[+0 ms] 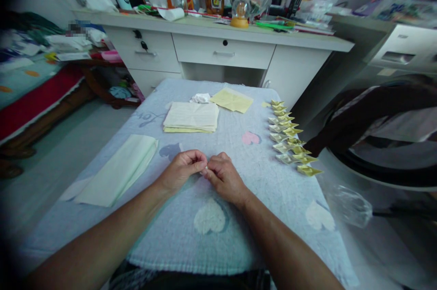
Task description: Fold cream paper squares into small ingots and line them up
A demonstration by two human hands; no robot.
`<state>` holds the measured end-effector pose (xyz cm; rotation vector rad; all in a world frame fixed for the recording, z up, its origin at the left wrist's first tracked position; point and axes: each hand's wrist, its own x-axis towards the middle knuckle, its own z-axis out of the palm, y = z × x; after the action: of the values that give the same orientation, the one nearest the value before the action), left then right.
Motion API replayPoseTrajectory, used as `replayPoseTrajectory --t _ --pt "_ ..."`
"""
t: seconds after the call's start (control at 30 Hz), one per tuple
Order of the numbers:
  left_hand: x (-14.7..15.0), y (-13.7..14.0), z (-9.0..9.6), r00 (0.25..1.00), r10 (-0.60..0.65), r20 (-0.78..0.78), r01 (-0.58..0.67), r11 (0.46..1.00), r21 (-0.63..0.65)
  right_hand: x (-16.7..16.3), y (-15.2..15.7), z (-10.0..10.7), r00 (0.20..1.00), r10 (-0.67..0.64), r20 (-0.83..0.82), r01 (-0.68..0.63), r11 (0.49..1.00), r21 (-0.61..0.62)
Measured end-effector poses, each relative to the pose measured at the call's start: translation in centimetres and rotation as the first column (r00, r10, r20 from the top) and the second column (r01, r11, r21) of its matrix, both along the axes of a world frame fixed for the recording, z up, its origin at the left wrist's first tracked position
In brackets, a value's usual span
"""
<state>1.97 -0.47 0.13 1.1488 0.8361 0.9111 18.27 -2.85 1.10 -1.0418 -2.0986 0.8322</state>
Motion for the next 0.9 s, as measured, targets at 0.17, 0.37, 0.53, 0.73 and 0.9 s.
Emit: replayPoseTrajectory --t 0.17,0.37,0.53,0.73,0.9 --pt "-0.13 -0.01 -0.08 1.000 0.014 0.023 -0.014 1.000 -0.006 -0.09 -0.02 0.04 1.000 -0.005 -0.013 0.005 1.000 0.012" --pt "-0.10 0.17 -0.51 0.995 0.097 0.015 -0.098 0.995 0.025 -0.08 -0.14 -0.12 0.999 -0.043 0.016 0.043 0.999 0.014" --pt "0.10 0.00 -0.33 0.999 0.040 0.032 -0.041 0.998 0.037 0.23 -0.09 -0.07 0.999 -0.048 0.017 0.047 0.999 0.022" --pt "-0.13 0.06 -0.77 0.997 0.001 -0.075 0.009 0.990 0.140 0.44 -0.04 -0.37 0.999 -0.045 0.017 0.044 0.998 0.042" --pt "-0.26 0.06 -0.73 0.999 0.029 -0.041 -0.024 0.995 0.101 0.62 -0.02 -0.36 1.000 0.020 -0.016 -0.020 1.000 -0.011"
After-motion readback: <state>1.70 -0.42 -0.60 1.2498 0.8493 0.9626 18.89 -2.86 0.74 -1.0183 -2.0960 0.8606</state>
